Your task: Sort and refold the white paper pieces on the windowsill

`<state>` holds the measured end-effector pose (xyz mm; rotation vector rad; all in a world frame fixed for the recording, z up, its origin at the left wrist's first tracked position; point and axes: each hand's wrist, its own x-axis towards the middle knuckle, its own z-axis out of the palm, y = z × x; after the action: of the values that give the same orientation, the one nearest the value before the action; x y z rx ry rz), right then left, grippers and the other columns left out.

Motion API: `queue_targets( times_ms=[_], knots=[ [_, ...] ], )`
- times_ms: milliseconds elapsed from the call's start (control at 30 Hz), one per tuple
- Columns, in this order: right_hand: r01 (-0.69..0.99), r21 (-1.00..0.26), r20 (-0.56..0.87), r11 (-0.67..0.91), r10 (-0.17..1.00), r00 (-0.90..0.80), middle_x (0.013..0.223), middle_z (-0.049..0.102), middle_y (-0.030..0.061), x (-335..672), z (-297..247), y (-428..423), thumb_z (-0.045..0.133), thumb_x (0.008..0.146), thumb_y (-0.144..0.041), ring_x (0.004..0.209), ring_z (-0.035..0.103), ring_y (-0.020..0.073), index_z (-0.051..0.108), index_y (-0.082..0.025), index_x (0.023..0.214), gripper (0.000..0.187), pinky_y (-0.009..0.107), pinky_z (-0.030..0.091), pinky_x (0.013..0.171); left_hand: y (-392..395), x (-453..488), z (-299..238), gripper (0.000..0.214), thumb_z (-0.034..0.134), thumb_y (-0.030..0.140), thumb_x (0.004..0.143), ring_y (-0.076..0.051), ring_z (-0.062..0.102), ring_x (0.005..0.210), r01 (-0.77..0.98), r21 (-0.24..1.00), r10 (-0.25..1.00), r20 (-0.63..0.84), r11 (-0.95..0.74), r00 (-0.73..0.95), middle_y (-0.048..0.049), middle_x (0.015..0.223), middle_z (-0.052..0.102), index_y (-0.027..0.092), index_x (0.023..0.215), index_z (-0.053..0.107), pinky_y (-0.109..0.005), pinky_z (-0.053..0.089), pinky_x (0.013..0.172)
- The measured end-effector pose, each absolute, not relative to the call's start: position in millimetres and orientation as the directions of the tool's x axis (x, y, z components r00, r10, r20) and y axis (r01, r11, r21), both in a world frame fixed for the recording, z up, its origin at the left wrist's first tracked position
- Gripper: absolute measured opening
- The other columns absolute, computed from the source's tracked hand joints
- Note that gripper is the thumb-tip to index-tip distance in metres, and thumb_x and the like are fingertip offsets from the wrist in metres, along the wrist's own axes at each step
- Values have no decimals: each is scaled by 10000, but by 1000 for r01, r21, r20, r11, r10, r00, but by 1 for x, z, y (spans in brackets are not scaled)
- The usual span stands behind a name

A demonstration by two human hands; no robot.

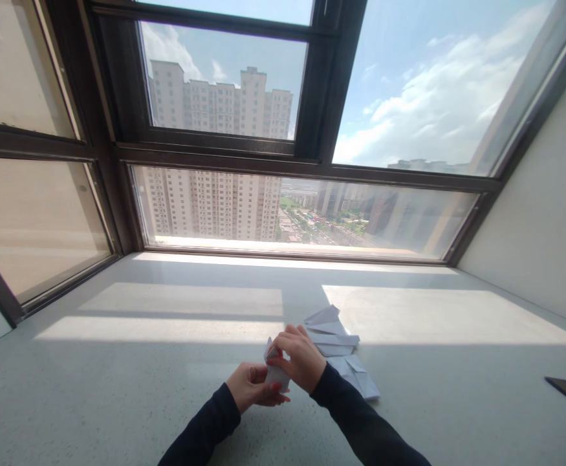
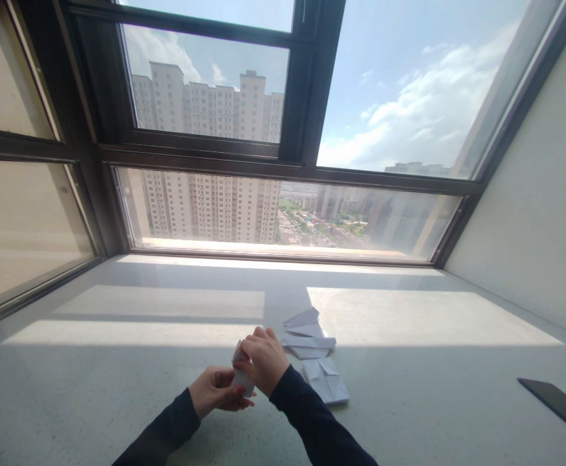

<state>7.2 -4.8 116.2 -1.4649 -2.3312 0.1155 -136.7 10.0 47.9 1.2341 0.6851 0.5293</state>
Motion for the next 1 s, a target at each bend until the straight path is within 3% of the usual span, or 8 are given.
queue_targets(
  times_ms=[233, 333, 400, 533, 633, 800, 867, 1000],
  knots=[
    [836, -319, 350, 447, 875, -334, 699, 589, -6, 5, 112, -5, 594, 675, -195, 746, 476, 162, 585, -206, 710, 38, 292, 314, 706, 11, -136, 46, 423, 640, 430, 596, -213, 615, 690, -19, 969, 737, -173, 245, 653, -124, 718, 657, 54, 789, 626, -304, 465, 646],
    [810, -447, 486, 379, 863, -136, 918, 568, 57, 13, 106, -3, 618, 645, -291, 826, 483, 195, 541, -189, 950, 331, 316, 365, 718, 15, -137, 45, 471, 627, 458, 595, -219, 612, 726, -52, 976, 801, -142, 211, 582, -134, 799, 650, 66, 856, 613, -292, 466, 620],
    [749, -568, 460, 341, 886, -56, 978, 556, 79, 19, 101, -2, 628, 620, -349, 806, 508, 197, 500, -182, 1042, 471, 301, 406, 659, 18, -138, 45, 499, 598, 489, 605, -216, 604, 737, -44, 990, 841, -88, 132, 534, -115, 808, 648, 83, 895, 608, -276, 462, 589],
    [701, -666, 228, 256, 964, -135, 693, 633, 19, 25, 94, -4, 589, 656, -324, 564, 537, 135, 617, -180, 753, 175, 238, 408, 522, 21, -140, 46, 363, 550, 467, 654, -198, 560, 739, 145, 962, 851, 127, -230, 509, -80, 815, 639, 157, 810, 659, -246, 428, 554],
    [766, -594, 238, 246, 963, -125, 622, 633, 11, 23, 91, -9, 565, 675, -237, 556, 537, 135, 615, -176, 654, 82, 243, 409, 555, 19, -138, 48, 265, 579, 394, 645, -178, 522, 713, 293, 855, 852, 273, -428, 446, -77, 804, 615, 190, 795, 658, -232, 405, 558],
    [804, -499, 283, 324, 938, -202, 660, 612, 26, 19, 74, -13, 550, 660, -153, 673, 549, 159, 581, -177, 627, 52, 254, 410, 623, 15, -134, 44, 187, 557, 352, 658, -101, 425, 487, 383, 825, 884, 270, -416, 381, 4, 577, 531, 167, 660, 583, -213, 353, 488],
    [762, -578, 255, 291, 952, -171, 671, 610, 21, 18, 65, -15, 548, 647, -144, 634, 545, 144, 564, -178, 672, 45, 238, 412, 584, 15, -133, 41, 200, 592, 335, 621, -104, 425, 494, 387, 824, 882, 257, -414, 394, 19, 522, 495, 166, 537, 526, -213, 347, 494],
    [492, -848, 198, 196, 979, -47, 636, 596, -23, 19, 55, -22, 607, 606, -248, 524, 520, 111, 476, -200, 909, 333, 204, 394, 485, 13, -129, 37, 241, 616, 374, 601, -110, 468, 495, 192, 940, 869, 166, -283, 467, 12, 540, 510, 153, 588, 520, -215, 377, 488]
  ],
)
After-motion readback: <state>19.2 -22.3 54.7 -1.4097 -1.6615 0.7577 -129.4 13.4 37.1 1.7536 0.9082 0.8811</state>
